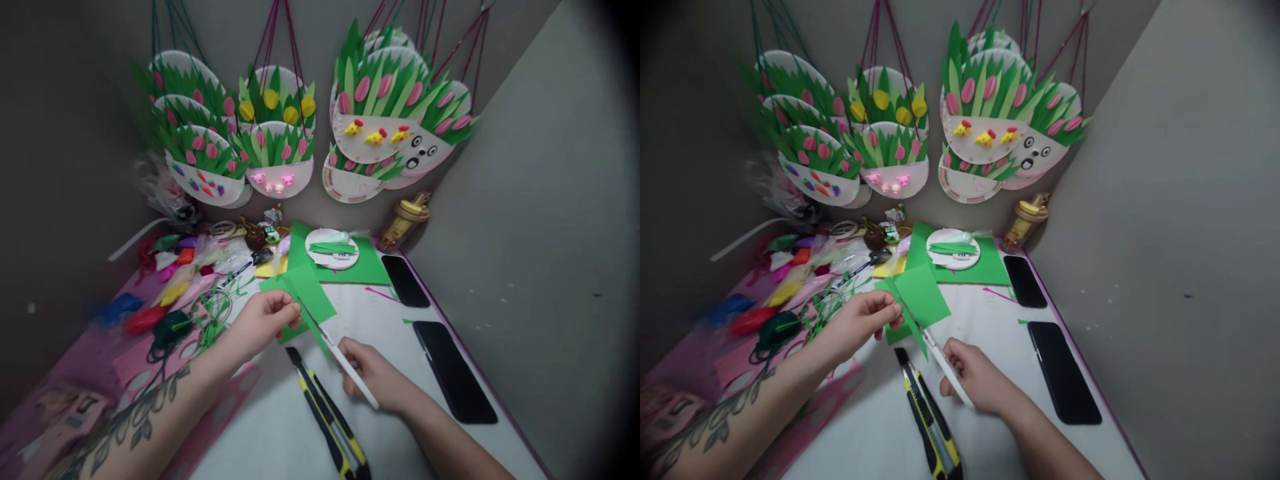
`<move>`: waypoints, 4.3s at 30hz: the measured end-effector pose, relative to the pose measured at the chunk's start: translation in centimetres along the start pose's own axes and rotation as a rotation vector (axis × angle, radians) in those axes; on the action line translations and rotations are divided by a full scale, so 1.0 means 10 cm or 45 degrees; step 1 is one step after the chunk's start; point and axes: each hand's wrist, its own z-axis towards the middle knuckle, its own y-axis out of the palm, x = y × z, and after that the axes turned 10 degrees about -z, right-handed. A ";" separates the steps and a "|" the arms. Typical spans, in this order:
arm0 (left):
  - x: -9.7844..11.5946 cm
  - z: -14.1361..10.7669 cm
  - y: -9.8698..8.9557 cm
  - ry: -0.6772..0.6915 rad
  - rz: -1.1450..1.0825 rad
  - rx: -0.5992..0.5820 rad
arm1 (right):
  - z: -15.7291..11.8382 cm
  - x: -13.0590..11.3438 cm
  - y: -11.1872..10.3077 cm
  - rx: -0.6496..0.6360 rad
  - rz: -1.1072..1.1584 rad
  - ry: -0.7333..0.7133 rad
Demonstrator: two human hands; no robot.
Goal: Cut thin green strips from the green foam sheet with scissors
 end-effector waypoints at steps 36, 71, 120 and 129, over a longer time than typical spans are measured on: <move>-0.02 0.01 -0.01 0.053 0.004 0.089 | 0.01 0.04 0.01 0.015 0.022 -0.023; -0.05 0.00 0.04 0.019 0.147 -0.062 | 0.02 0.06 -0.06 -0.009 -0.037 -0.054; -0.46 -0.02 0.31 0.050 -0.001 -0.311 | 0.14 -0.10 0.23 0.361 -0.063 -0.263; -0.40 0.00 0.29 -0.052 0.052 -0.073 | 0.10 -0.10 0.24 0.446 -0.323 -0.335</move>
